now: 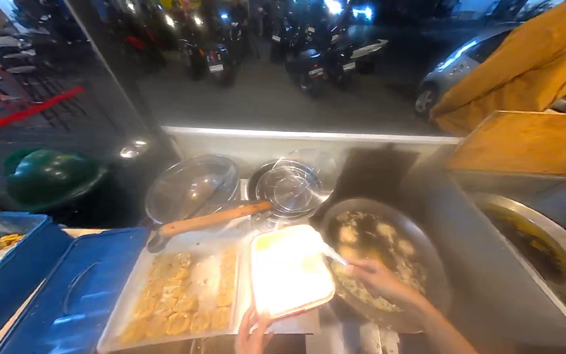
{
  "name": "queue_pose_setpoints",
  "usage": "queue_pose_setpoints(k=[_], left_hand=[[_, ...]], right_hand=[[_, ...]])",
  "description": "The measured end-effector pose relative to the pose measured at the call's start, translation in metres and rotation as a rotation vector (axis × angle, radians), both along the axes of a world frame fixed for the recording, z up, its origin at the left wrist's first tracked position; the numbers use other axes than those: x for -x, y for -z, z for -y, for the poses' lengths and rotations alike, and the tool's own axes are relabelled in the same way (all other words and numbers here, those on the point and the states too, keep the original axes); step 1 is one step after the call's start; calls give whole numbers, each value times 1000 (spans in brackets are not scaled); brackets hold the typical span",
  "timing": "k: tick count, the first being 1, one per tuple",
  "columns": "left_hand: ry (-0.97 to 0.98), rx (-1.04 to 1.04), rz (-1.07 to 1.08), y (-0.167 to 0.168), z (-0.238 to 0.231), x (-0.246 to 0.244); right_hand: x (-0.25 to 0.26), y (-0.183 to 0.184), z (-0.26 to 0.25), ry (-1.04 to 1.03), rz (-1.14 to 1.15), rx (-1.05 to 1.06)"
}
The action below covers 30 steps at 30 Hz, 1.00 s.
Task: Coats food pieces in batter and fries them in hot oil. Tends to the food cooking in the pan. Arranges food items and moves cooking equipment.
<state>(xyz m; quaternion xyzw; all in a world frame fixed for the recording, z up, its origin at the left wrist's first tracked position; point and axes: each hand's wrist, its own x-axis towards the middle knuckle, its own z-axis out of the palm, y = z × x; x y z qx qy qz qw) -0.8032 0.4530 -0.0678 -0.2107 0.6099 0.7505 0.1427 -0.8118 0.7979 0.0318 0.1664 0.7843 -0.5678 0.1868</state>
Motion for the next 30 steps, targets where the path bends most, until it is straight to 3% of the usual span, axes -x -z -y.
queue_pose_setpoints(k=[3, 6, 10, 14, 17, 22, 26, 28, 30], left_hand=[[24, 21, -9, 3, 1, -1], [13, 26, 0, -1, 0, -3], [12, 38, 19, -4, 0, -5], [-37, 63, 39, -7, 0, -7], [-43, 61, 46, -6, -3, -8], [-91, 23, 50, -8, -3, -7], [-84, -24, 57, -10, -2, -3], [-75, -38, 49, -7, -2, -2], [-61, -38, 28, -4, -1, -1]], right_hand=[[-26, 18, -44, 276, 87, 220], [-38, 60, -87, 439, 194, 163], [-31, 133, -126, 449, 342, -204], [-11, 169, -132, 173, 493, -608], [4, 139, -112, 36, 597, -830], [14, 23, -54, -57, 262, -909], [39, -67, 64, -320, -36, -838], [70, -79, 141, -514, -66, -795], [103, -65, 217, -749, -76, -760]])
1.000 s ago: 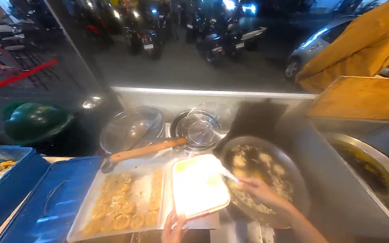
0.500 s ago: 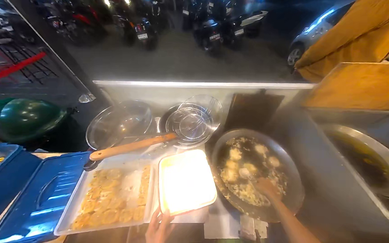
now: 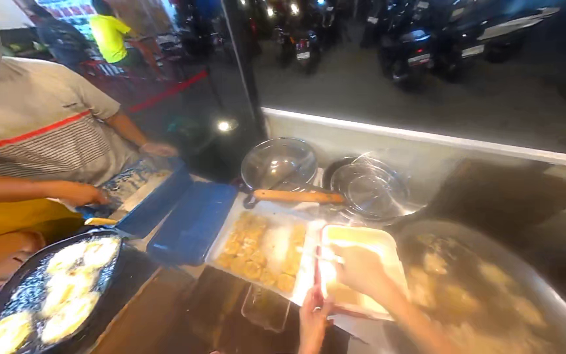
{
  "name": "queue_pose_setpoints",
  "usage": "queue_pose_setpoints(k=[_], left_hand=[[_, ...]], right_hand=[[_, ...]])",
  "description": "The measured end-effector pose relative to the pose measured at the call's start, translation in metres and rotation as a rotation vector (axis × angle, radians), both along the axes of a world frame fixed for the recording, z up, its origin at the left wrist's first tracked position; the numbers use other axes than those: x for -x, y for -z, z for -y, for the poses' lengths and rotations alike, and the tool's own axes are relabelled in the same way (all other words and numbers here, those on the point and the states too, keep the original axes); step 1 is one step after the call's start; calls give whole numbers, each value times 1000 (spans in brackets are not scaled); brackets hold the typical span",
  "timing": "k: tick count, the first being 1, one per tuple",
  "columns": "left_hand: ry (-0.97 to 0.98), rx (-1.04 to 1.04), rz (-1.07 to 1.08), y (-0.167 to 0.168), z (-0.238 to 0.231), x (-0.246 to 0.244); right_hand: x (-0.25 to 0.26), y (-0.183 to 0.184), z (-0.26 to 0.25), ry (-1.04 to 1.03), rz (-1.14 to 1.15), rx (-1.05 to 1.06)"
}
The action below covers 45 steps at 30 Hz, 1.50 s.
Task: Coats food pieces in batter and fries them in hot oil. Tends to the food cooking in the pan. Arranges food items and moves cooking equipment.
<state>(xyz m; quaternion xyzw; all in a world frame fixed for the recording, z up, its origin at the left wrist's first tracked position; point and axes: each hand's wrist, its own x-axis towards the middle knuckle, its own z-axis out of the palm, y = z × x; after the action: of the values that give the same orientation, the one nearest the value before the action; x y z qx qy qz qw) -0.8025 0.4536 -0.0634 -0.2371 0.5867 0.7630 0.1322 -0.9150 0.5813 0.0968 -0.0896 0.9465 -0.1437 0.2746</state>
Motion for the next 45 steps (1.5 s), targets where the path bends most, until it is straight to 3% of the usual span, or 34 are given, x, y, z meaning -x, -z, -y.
queue_pose_setpoints(k=[3, 6, 13, 18, 22, 26, 29, 31, 37, 40, 45], left_hand=[[0, 0, -6, -1, 1, 1], [-3, -8, -5, 1, 2, 2], [17, -47, -22, 3, 4, 2], [38, -57, -38, 4, 4, 2], [61, -16, 4, 3, 5, 4], [63, -19, -38, 5, 4, 5], [65, -29, -34, 2, 4, 6], [66, -31, -24, 1, 4, 7], [78, -17, 1, -2, 5, 6], [74, -12, 8, -2, 5, 5], [69, 1, -3, -3, 4, 2]], right_hand=[[33, 44, 89, -282, 44, -52], [49, 72, 136, -436, 49, -86], [65, 30, 165, -460, 76, -261], [78, 51, 186, -541, 99, -263], [74, 22, 144, -447, 82, -151], [49, -34, 29, -274, 22, -52], [28, -61, -51, -92, 100, -154], [28, -53, -77, -32, 190, -265], [62, 35, -90, -1, 357, -287], [64, 35, -70, -18, 350, -334], [35, 2, -54, -12, 218, -364]])
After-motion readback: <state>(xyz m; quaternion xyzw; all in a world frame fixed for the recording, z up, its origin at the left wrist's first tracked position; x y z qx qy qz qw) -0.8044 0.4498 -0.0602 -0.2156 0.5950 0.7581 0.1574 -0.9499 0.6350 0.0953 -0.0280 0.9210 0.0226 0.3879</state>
